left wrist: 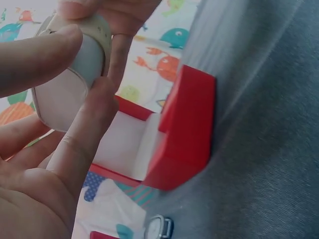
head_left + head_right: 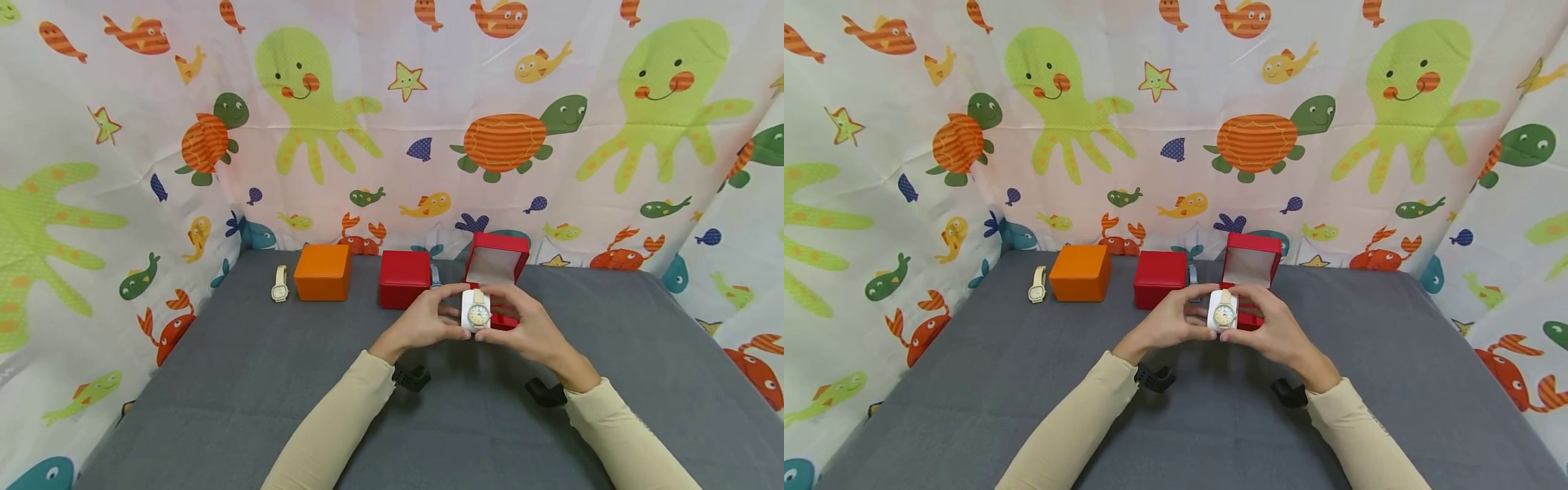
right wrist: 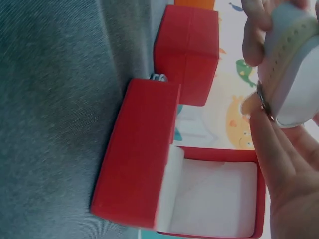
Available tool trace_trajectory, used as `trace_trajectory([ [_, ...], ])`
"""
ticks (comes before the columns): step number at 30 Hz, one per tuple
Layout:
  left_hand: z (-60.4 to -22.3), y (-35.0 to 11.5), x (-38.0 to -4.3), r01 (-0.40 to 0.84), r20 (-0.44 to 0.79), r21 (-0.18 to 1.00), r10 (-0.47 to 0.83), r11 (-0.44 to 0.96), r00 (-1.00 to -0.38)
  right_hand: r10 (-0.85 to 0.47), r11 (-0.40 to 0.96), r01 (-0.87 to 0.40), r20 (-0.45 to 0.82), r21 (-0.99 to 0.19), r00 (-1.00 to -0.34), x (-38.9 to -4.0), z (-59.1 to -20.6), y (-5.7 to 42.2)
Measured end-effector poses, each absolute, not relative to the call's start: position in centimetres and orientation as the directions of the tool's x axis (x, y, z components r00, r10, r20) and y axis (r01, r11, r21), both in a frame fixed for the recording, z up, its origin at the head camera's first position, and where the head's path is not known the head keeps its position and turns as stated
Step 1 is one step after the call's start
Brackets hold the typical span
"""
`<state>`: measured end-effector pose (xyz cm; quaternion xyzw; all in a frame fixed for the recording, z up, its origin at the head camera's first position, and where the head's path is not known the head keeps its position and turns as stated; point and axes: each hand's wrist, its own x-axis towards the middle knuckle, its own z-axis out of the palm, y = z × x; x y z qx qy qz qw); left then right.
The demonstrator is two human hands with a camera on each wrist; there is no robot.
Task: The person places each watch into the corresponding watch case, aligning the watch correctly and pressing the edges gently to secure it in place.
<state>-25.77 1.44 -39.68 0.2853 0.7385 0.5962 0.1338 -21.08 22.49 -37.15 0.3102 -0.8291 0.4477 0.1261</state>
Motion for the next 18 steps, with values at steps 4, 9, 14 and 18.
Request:
trace_trajectory([
  [4, -39.6, 1.2, -25.9, 0.253, 0.143, 0.96, 0.56, 0.124, -0.816, -0.408, 0.407, -0.629, 0.485, -0.662, -0.774, -21.2, -36.9, 22.2],
  [9, -39.7, 1.0, -25.9, 0.244, 0.132, 0.96, 0.55, 0.136, -0.825, -0.416, 0.378, -0.564, 0.409, -0.735, -0.812, -21.9, -37.9, 22.8],
  [14, -39.7, 1.3, -25.9, 0.244, 0.13, 0.961, 0.56, 0.133, -0.818, -0.397, 0.368, -0.514, 0.369, -0.775, -0.84, -23.0, -39.5, 23.8],
  [18, -39.7, 1.4, -25.9, 0.25, 0.132, 0.957, 0.545, 0.147, -0.828, -0.399, 0.354, -0.506, 0.362, -0.787, -0.842, -23.5, -40.1, 24.0],
])
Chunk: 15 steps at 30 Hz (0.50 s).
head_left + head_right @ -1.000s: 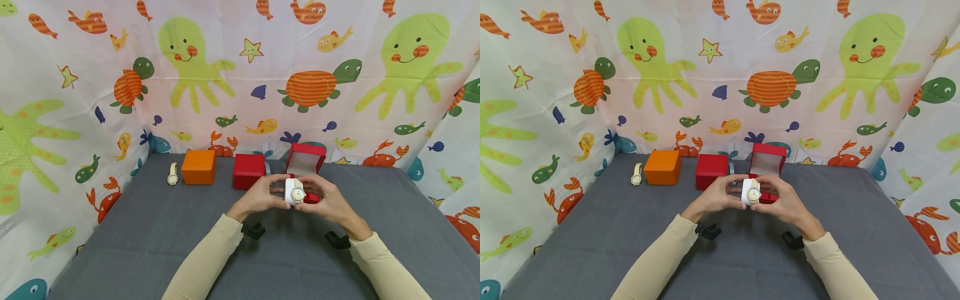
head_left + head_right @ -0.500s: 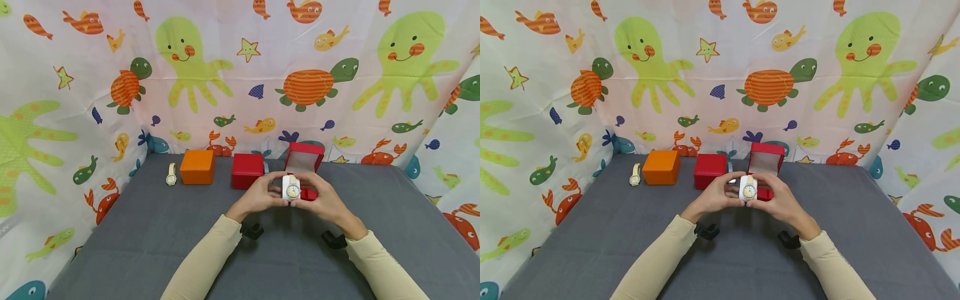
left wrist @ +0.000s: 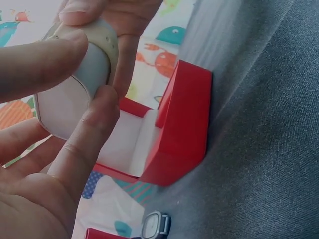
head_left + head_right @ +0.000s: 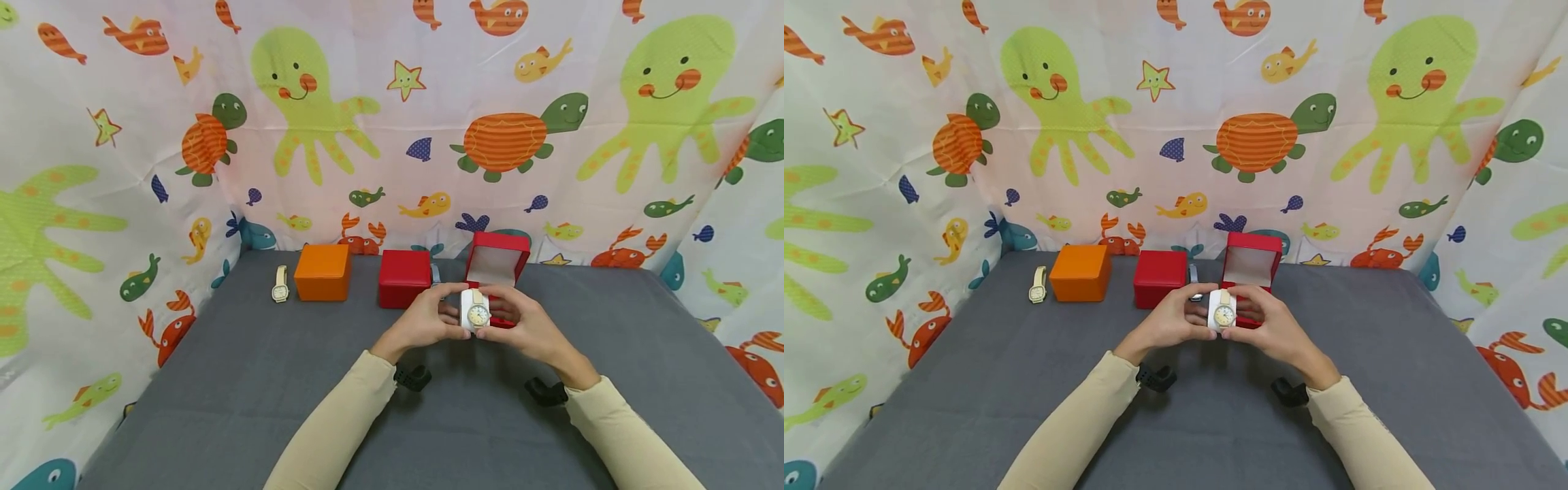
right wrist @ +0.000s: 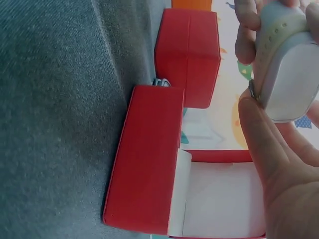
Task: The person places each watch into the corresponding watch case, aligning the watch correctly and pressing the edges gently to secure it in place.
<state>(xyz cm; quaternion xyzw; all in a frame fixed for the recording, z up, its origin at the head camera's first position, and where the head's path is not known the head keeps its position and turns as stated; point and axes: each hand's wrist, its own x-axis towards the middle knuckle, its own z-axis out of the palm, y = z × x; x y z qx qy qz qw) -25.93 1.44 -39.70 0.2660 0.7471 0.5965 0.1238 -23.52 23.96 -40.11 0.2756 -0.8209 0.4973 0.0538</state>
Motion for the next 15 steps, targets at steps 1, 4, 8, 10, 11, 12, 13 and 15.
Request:
trace_trajectory([
  [1, -39.69, 1.46, -25.96, 0.255, 0.139, 0.956, 0.541, 0.146, -0.83, -0.396, 0.349, -0.505, 0.364, -0.789, -0.843, -23.61, -40.19, 23.95],
  [4, -39.63, 1.49, -25.88, 0.264, 0.146, 0.953, 0.534, 0.151, -0.833, -0.398, 0.338, -0.521, 0.382, -0.784, -0.834, -23.76, -40.41, 23.92],
  [8, -39.68, 1.63, -25.77, 0.261, 0.14, 0.952, 0.532, 0.159, -0.835, -0.4, 0.305, -0.531, 0.4, -0.791, -0.825, -23.75, -40.51, 23.88],
  [10, -39.71, 1.71, -25.79, 0.255, 0.137, 0.954, 0.528, 0.157, -0.838, -0.398, 0.286, -0.53, 0.403, -0.799, -0.824, -23.72, -40.48, 23.82],
  [11, -39.72, 1.77, -25.81, 0.252, 0.138, 0.956, 0.527, 0.152, -0.839, -0.394, 0.281, -0.525, 0.402, -0.804, -0.827, -23.72, -40.46, 23.8],
  [12, -39.75, 1.81, -25.82, 0.247, 0.134, 0.957, 0.526, 0.15, -0.84, -0.39, 0.278, -0.518, 0.397, -0.809, -0.83, -23.72, -40.45, 23.79],
  [13, -39.77, 1.84, -25.83, 0.241, 0.128, 0.959, 0.526, 0.152, -0.841, -0.388, 0.279, -0.51, 0.39, -0.814, -0.835, -23.72, -40.44, 23.76],
  [15, -39.84, 1.86, -25.83, 0.229, 0.114, 0.961, 0.529, 0.157, -0.841, -0.382, 0.291, -0.496, 0.375, -0.818, -0.844, -23.76, -40.45, 23.7],
])
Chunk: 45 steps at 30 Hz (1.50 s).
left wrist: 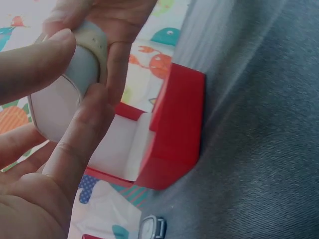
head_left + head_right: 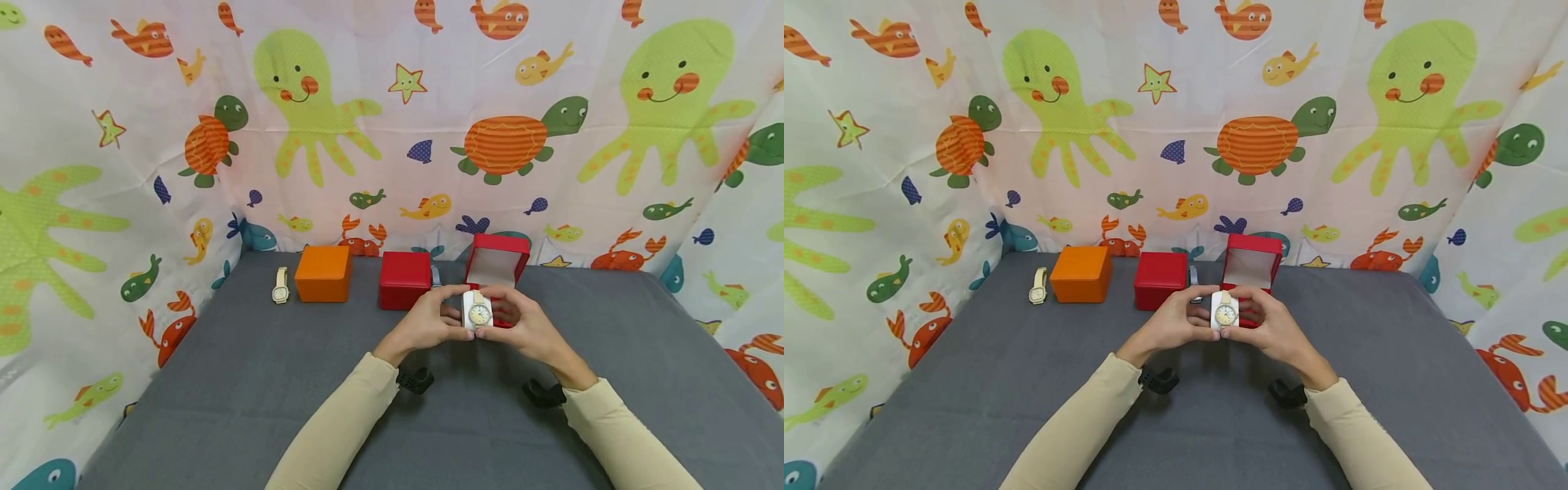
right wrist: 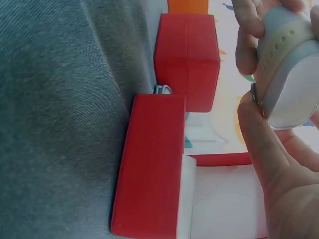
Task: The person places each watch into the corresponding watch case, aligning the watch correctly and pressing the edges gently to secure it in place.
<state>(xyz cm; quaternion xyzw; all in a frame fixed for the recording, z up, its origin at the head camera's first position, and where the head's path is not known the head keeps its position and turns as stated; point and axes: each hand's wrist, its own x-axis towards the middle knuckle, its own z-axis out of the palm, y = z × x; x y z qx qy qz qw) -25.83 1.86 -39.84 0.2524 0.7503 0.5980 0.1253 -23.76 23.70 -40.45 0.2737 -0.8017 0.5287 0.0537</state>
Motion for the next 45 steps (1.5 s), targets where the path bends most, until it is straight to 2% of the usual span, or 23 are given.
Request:
trace_trajectory([
  [6, -40.3, 1.6, -25.7, 0.218, 0.079, 0.954, 0.53, 0.206, -0.844, -0.383, 0.398, -0.496, 0.352, -0.772, -0.854, -23.7, -40.7, 23.3],
  [11, -40.7, 1.6, -25.9, 0.227, 0.085, 0.953, 0.542, 0.2, -0.836, -0.375, 0.54, -0.578, 0.439, -0.612, -0.816, -23.4, -40.7, 23.2],
  [14, -40.8, 1.6, -25.8, 0.231, 0.093, 0.954, 0.543, 0.192, -0.834, -0.388, 0.574, -0.625, 0.497, -0.528, -0.776, -23.3, -40.7, 23.1],
  [18, -40.8, 1.6, -25.7, 0.228, 0.093, 0.955, 0.541, 0.189, -0.836, -0.418, 0.551, -0.671, 0.531, -0.497, -0.737, -23.1, -40.5, 23.0],
  [32, -40.4, 1.5, -25.7, 0.222, 0.078, 0.95, 0.522, 0.218, -0.849, -0.475, 0.534, -0.725, 0.554, -0.436, -0.684, -22.9, -40.2, 22.9],
  [45, -39.9, 1.8, -25.3, 0.338, 0.145, 0.897, 0.532, 0.285, -0.834, -0.478, 0.532, -0.745, 0.583, -0.403, -0.657, -22.8, -40.2, 22.9],
])
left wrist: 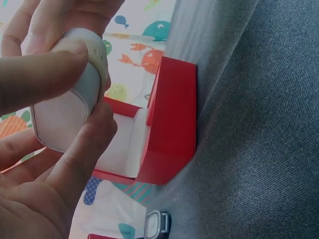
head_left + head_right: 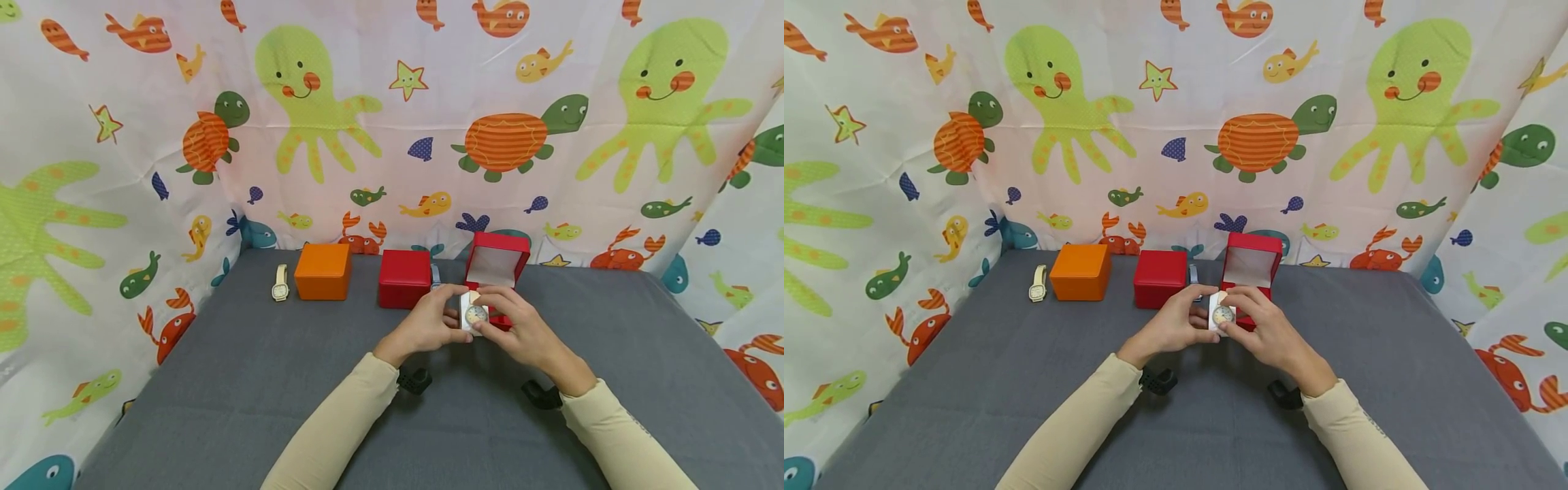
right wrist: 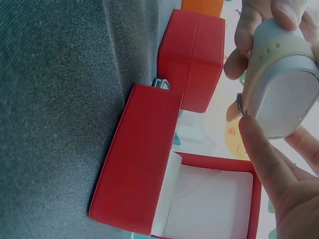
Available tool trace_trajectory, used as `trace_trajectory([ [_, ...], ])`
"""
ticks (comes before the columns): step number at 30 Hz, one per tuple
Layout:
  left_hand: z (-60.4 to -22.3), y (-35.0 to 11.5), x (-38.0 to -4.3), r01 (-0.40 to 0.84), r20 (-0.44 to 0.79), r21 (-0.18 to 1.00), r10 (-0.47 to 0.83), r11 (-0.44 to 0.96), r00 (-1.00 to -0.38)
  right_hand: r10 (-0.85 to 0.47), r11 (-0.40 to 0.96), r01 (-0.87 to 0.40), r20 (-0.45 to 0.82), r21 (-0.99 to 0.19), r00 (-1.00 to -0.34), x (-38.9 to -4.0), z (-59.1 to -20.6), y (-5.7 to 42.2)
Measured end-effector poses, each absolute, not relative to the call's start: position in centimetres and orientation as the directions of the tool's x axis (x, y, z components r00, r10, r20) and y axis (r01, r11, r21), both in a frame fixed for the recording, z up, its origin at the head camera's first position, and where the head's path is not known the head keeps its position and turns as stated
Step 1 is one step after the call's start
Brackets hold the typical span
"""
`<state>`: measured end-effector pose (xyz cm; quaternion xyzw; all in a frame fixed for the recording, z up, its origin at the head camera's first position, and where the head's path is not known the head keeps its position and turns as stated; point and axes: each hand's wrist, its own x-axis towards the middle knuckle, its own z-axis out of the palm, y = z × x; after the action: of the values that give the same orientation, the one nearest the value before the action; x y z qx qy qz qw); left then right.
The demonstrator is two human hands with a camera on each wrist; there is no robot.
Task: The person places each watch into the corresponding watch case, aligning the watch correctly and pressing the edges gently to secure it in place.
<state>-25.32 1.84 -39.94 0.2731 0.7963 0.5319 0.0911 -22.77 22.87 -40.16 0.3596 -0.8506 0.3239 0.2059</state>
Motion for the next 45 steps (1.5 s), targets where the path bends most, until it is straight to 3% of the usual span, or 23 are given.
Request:
trace_trajectory([
  [8, -39.9, 2.5, -24.9, 0.462, 0.226, 0.82, 0.55, 0.338, -0.804, -0.435, 0.523, -0.744, 0.622, -0.414, -0.652, -23.2, -40.3, 23.1],
  [18, -40.1, 2.6, -25.1, 0.494, 0.249, 0.793, 0.549, 0.358, -0.798, -0.388, 0.518, -0.719, 0.621, -0.463, -0.681, -23.2, -40.4, 22.8],
  [25, -40.2, 2.4, -25.3, 0.504, 0.226, 0.729, 0.533, 0.462, -0.816, -0.429, 0.535, -0.684, 0.537, -0.497, -0.726, -23.3, -40.4, 23.4],
  [36, -40.8, 2.6, -26.4, 0.444, 0.202, 0.806, 0.523, 0.391, -0.828, -0.526, 0.599, -0.673, 0.42, -0.434, -0.739, -23.8, -40.1, 24.4],
  [45, -41.4, 4.0, -28.1, 0.528, 0.202, 0.697, 0.574, 0.485, -0.794, -0.515, 0.626, -0.646, 0.391, -0.437, -0.763, -25.1, -40.4, 25.3],
])
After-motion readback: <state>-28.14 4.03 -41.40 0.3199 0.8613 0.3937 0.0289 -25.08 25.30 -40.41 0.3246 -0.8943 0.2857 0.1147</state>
